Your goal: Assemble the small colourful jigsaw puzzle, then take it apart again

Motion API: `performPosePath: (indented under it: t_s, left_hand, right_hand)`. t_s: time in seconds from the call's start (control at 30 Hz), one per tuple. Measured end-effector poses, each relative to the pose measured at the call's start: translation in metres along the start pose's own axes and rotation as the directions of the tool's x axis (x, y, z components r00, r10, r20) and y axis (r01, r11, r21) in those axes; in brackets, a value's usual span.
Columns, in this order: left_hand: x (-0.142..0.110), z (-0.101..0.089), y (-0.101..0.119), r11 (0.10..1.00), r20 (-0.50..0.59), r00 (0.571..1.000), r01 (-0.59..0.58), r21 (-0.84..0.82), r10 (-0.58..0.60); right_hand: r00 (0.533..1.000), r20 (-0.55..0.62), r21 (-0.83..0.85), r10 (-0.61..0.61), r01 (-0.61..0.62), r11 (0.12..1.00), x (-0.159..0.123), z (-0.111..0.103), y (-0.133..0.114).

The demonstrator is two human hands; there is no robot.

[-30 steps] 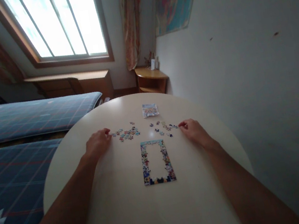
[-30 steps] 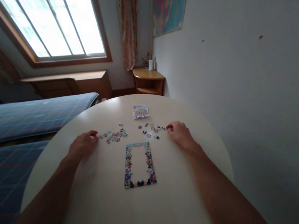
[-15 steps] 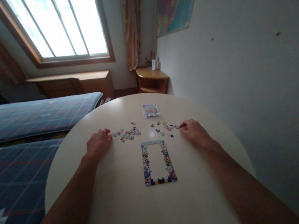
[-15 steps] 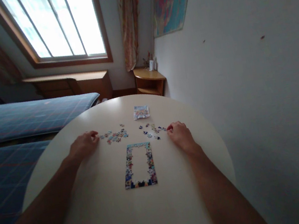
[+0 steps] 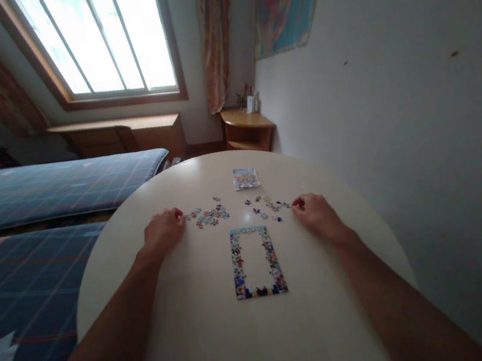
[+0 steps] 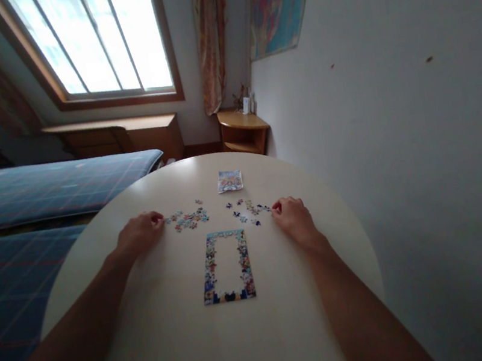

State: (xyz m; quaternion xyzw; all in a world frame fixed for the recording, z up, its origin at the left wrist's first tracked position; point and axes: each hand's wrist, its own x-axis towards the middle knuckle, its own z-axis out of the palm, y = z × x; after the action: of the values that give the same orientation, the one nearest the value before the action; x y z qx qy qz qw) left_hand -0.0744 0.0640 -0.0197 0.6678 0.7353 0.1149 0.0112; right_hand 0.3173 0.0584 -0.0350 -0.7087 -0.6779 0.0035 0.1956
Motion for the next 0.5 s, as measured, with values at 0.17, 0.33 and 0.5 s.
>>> performPosePath:
  t_s: [0.17, 0.33, 0.5]
  left_hand:
    - [-0.001, 0.001, 0.002, 0.999, -0.014, 0.999, -0.042, -0.012, 0.042]
    - [-0.002, 0.005, 0.012, 0.993, -0.071, 0.991, -0.112, -0.028, 0.110]
    - [-0.009, 0.016, 0.040, 0.918, -0.208, 0.907, -0.389, -0.082, 0.366]
  right_hand:
    - [1.000, 0.004, 0.001, 0.002, -0.002, 1.000, 0.000, -0.003, -0.003]
    - [0.999, 0.025, 0.007, -0.027, 0.027, 1.000, -0.003, -0.006, -0.014]
    - [0.994, 0.059, 0.006, -0.092, 0.092, 0.996, -0.007, -0.007, -0.031]
